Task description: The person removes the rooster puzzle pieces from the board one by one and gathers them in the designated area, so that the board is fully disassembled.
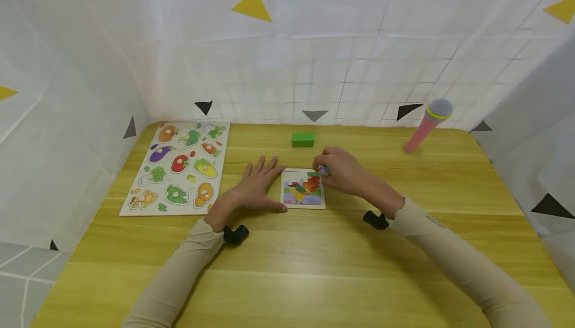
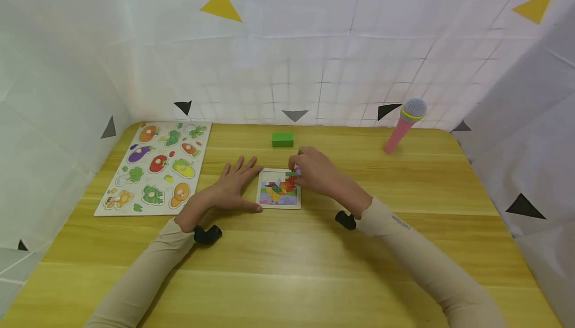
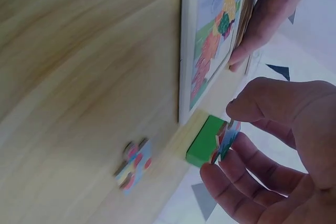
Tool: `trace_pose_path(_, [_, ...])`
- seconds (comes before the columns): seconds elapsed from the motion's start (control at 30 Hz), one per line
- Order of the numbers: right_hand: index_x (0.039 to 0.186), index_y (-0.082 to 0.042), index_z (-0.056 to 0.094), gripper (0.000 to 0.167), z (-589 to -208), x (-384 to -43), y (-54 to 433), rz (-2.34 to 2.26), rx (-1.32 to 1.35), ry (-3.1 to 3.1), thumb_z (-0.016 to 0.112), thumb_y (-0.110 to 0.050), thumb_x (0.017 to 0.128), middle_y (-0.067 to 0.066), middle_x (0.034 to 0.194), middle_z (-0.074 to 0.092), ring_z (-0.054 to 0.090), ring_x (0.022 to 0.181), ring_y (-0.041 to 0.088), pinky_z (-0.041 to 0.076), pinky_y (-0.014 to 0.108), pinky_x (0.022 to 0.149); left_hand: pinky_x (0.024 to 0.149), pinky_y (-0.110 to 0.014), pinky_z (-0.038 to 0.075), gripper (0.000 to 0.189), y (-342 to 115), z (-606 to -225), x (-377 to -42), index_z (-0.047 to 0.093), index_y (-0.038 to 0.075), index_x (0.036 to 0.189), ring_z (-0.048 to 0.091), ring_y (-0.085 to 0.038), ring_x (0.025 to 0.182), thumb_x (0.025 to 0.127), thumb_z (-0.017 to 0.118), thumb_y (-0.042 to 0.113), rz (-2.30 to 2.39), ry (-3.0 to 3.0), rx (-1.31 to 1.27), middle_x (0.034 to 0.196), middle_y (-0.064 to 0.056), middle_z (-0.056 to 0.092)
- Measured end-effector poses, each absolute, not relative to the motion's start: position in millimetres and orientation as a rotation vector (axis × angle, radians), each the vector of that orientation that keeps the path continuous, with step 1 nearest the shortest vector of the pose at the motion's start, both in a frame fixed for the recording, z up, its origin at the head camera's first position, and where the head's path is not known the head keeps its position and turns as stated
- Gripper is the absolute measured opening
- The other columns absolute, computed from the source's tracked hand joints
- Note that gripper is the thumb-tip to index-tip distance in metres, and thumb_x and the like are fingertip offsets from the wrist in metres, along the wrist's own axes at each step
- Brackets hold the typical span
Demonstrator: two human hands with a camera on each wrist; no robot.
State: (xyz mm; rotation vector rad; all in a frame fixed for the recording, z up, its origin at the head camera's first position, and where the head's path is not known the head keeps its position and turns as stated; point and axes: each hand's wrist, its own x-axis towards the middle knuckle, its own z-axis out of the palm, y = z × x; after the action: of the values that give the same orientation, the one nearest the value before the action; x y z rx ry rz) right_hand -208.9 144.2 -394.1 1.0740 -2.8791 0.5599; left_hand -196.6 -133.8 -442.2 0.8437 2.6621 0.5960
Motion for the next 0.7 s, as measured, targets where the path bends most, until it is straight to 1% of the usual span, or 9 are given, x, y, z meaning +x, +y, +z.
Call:
trace_pose_path(0.1, [0.098, -0.004, 0.075, 0.021, -395, -207, 154, 0.592, 1.066, -2.866, 0.073, 0.003, 0.079, 0.009, 0.091, 0.061, 0.053, 0.079, 0.022, 0.049, 0.037, 0.066, 0.115, -0.063, -0.006, 0.11, -133, -443, -196, 0.023, 0.017, 0.161, -0.009, -0.039, 0.15, 0.077, 0.076, 0.064, 0.592, 2.659, 0.842, 0.167, -0.011, 0.001])
trace_pose_path(0.37, [0.098, -0.004, 0.075, 0.022, -393, -202, 176, 0.578, 0.999, -2.884, 0.075, 0.003, 0.078, 0.008, 0.092, 0.062, 0.055, 0.08, 0.023, 0.05, 0.038, 0.068, 0.115, -0.064, -0.005, 0.11, -133, -442, -195, 0.022, 0.017, 0.161, -0.009, -0.04, 0.15, 0.077, 0.076, 0.064, 0.588, 2.664, 0.852, 0.167, -0.012, 0.001])
trace_pose_path(0.53, [0.099, -0.003, 0.075, 0.023, -392, -201, 188, 0.574, 0.964, -2.9, 0.078, 0.001, 0.077, 0.009, 0.093, 0.062, 0.056, 0.082, 0.024, 0.05, 0.04, 0.071, 0.114, -0.064, -0.006, 0.11, -133, -443, -196, 0.023, 0.017, 0.161, -0.008, -0.04, 0.15, 0.077, 0.076, 0.063, 0.6, 2.663, 0.854, 0.167, -0.012, 0.002])
trace_pose_path(0.7, [0.098, -0.002, 0.075, 0.023, -394, -201, 200, 0.57, 0.949, -2.906, 0.077, 0.003, 0.076, 0.01, 0.092, 0.062, 0.055, 0.081, 0.024, 0.05, 0.04, 0.07, 0.115, -0.063, -0.006, 0.109, -134, -443, -195, 0.023, 0.016, 0.16, -0.008, -0.039, 0.15, 0.077, 0.077, 0.063, 0.615, 2.663, 0.85, 0.167, -0.012, 0.003])
